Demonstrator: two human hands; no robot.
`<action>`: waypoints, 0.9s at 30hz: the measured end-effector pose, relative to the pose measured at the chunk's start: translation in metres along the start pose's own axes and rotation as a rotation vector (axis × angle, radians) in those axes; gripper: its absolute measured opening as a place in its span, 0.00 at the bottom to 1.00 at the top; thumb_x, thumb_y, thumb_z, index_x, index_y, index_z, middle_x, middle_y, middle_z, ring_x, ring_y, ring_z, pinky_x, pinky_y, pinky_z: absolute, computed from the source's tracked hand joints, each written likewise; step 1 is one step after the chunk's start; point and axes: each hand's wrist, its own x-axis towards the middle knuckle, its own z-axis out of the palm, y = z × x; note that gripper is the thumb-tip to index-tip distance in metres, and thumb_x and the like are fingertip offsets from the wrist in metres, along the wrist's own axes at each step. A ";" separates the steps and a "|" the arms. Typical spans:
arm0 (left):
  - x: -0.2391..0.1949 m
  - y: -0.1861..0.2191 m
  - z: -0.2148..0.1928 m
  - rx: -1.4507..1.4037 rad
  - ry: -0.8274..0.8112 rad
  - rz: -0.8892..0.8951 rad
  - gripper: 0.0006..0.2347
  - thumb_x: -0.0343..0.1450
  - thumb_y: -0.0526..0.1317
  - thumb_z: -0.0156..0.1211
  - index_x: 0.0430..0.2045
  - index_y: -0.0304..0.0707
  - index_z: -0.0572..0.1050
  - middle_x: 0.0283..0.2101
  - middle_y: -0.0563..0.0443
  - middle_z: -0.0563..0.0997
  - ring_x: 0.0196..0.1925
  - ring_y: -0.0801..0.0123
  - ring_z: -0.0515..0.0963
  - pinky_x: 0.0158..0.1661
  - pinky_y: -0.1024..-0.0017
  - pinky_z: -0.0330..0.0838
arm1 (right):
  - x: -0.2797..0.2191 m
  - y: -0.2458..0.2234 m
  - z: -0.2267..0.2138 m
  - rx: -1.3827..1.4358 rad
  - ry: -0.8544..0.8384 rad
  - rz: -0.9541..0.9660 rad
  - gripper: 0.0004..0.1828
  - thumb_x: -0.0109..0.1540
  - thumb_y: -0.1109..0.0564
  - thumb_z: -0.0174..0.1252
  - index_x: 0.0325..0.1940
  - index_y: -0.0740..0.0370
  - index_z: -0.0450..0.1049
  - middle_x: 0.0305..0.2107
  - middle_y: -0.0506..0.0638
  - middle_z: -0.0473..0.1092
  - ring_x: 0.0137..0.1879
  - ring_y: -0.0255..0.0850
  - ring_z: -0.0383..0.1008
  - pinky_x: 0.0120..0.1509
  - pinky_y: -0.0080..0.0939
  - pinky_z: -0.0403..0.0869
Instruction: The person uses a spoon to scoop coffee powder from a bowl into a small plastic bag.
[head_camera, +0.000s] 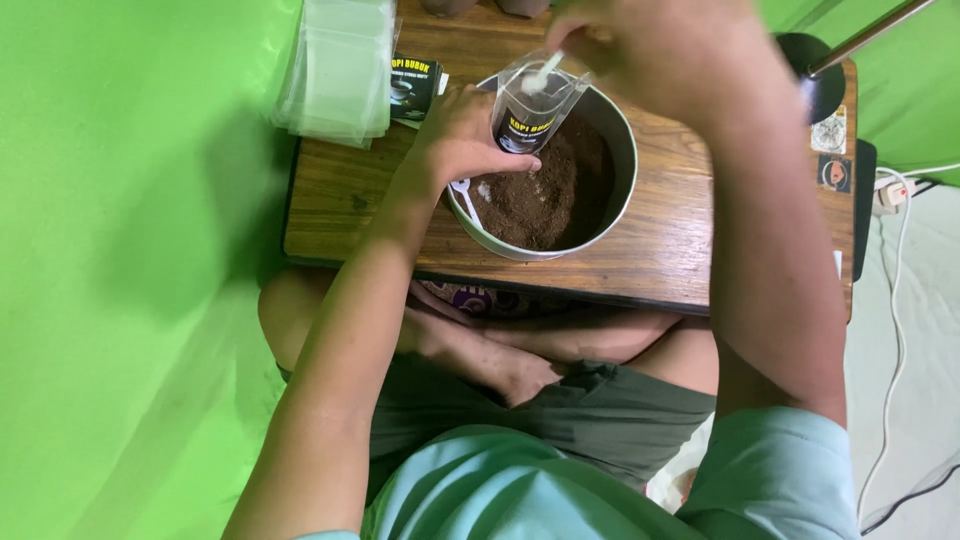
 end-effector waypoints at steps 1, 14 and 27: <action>-0.002 0.000 0.000 0.000 -0.005 0.001 0.35 0.56 0.57 0.77 0.55 0.41 0.72 0.48 0.44 0.81 0.50 0.54 0.79 0.58 0.52 0.64 | -0.012 0.000 -0.011 0.002 -0.003 0.004 0.10 0.68 0.53 0.68 0.53 0.44 0.86 0.31 0.40 0.78 0.22 0.36 0.71 0.25 0.35 0.71; 0.005 -0.001 0.008 0.102 -0.039 -0.092 0.36 0.54 0.60 0.79 0.48 0.33 0.75 0.45 0.41 0.81 0.47 0.54 0.78 0.54 0.56 0.70 | -0.072 -0.036 0.085 0.508 -0.204 0.294 0.14 0.60 0.69 0.61 0.43 0.55 0.84 0.34 0.46 0.81 0.25 0.39 0.76 0.31 0.39 0.75; 0.001 0.000 0.001 -0.042 0.113 0.073 0.27 0.56 0.56 0.79 0.38 0.34 0.78 0.34 0.46 0.85 0.30 0.64 0.85 0.33 0.68 0.80 | -0.068 -0.054 0.118 0.609 -0.131 0.352 0.15 0.56 0.71 0.61 0.38 0.55 0.83 0.35 0.45 0.79 0.26 0.38 0.72 0.33 0.38 0.72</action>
